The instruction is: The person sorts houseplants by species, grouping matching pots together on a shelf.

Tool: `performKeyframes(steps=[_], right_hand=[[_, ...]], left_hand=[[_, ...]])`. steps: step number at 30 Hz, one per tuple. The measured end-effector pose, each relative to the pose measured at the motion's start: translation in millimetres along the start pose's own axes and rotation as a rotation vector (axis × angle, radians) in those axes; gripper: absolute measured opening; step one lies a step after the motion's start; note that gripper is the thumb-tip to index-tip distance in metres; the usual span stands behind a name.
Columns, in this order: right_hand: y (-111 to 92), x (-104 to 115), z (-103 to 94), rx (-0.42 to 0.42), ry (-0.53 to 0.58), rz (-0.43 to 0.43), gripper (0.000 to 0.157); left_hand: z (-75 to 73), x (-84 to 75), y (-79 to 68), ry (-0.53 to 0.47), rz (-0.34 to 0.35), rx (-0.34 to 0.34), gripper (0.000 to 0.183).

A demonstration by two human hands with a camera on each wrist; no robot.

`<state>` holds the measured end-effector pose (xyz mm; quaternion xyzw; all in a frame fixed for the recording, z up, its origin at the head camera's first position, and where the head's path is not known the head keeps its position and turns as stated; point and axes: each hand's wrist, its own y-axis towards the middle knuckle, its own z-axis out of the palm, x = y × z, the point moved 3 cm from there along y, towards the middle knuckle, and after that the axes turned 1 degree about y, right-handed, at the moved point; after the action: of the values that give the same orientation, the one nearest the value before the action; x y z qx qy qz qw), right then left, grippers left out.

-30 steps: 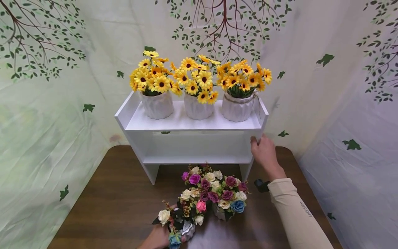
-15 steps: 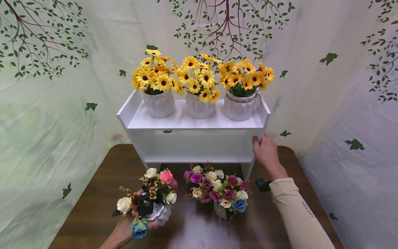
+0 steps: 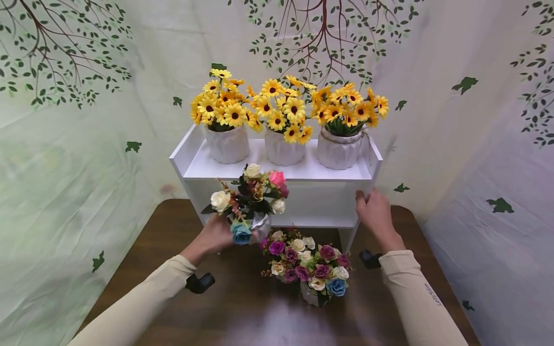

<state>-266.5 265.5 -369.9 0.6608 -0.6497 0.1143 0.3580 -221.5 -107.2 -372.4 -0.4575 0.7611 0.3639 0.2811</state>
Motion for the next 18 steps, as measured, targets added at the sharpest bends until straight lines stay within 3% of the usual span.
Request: performKeyframes(steps=[6,9,12,14,18], right_hand=[[-2,-2,1.4,0.008,-0.005,-0.003,0.03],[-2,-2,0.9,0.002,-0.009,-0.009,0.031],[0,-1,-0.1,-0.017,-0.007,-0.023,0.029],[0,-1,0.3,-0.014,-0.004,-0.021,0.029],[0,-2,0.6,-0.012,-0.005,-0.013,0.027]], left_hand=[[33.2,3.8,24.9,0.076,-0.14,0.046,0.04],[47.9,5.8,32.2,0.041,-0.178,0.074,0.028],[59.4,5.7,39.1,0.048,-0.19,0.099,0.021],[65.3,4.6,43.5,0.079,-0.198,0.124,0.008],[72.8,0.5,50.8,0.21,-0.185,0.177,0.028]])
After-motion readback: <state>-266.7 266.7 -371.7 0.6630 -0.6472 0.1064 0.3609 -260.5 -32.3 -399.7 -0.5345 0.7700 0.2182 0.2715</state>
